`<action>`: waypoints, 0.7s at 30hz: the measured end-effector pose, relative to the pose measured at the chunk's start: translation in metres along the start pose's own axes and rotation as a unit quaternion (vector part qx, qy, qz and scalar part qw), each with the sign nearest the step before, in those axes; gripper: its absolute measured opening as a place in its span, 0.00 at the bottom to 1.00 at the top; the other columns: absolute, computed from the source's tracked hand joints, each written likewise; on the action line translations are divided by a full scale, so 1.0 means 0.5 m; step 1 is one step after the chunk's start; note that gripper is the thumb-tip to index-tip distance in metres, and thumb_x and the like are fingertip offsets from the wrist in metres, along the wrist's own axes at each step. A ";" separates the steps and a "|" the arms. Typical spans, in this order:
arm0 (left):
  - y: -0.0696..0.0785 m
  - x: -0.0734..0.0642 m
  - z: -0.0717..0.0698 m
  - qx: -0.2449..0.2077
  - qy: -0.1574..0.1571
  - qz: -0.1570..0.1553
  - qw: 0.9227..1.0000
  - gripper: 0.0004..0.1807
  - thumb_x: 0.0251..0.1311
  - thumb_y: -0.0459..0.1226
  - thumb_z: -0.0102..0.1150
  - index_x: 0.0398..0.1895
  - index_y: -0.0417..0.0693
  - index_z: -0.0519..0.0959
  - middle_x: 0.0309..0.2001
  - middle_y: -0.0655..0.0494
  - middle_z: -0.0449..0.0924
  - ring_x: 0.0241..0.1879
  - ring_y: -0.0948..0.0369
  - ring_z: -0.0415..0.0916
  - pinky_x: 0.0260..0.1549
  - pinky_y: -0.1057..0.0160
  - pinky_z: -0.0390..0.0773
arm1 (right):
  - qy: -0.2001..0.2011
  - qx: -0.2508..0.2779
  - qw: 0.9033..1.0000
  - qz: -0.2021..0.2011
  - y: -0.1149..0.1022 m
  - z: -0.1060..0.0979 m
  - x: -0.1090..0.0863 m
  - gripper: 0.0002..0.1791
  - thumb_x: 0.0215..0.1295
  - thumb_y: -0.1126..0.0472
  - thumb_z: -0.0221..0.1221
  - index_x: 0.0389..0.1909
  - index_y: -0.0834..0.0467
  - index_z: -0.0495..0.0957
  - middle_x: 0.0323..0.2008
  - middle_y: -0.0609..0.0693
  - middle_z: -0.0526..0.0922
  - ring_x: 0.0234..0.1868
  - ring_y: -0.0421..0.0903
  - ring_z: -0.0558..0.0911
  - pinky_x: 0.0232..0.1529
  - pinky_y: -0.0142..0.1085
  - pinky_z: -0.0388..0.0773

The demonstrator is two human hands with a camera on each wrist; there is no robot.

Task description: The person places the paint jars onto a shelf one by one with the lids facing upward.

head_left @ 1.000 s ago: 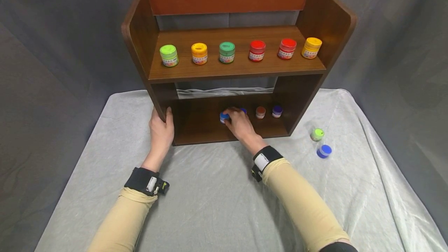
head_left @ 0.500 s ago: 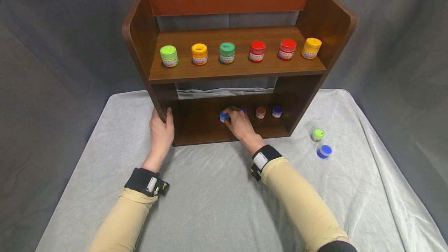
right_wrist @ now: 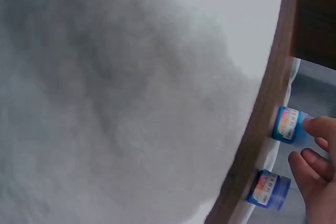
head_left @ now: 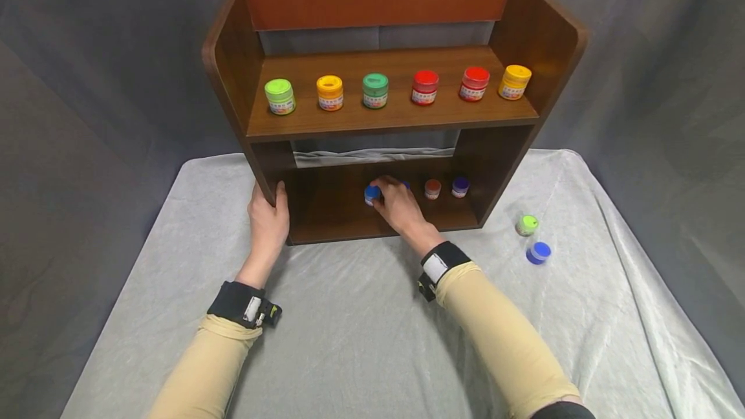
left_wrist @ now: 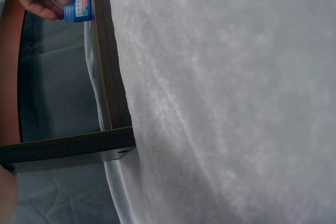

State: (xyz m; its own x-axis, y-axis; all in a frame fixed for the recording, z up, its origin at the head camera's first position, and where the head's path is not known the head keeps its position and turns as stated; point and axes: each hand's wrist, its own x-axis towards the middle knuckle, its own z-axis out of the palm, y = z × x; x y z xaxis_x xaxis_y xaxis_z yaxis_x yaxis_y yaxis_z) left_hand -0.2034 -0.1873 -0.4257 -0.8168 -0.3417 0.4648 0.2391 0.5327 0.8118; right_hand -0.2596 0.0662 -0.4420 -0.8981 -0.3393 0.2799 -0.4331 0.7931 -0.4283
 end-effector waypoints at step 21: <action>0.007 -0.003 -0.001 0.003 0.003 0.003 1.000 0.21 0.73 0.41 0.48 0.61 0.34 0.72 0.54 0.33 0.79 0.57 0.40 0.76 0.57 0.43 0.72 | -0.125 0.036 0.990 -0.051 0.042 -0.133 -0.069 0.18 0.69 0.57 0.62 0.54 0.63 0.81 0.52 0.58 0.86 0.55 0.54 0.84 0.58 0.46 0.78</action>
State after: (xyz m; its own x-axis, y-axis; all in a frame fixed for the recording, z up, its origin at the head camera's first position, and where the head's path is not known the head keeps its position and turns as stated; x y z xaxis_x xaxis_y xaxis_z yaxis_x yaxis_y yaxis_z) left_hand -0.2013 -0.1855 -0.4235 -0.8124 -0.3421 0.4722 0.2418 0.5392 0.8067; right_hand -0.2325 0.1281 -0.4035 -0.8365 -0.5372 0.1080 -0.5187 0.7128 -0.4721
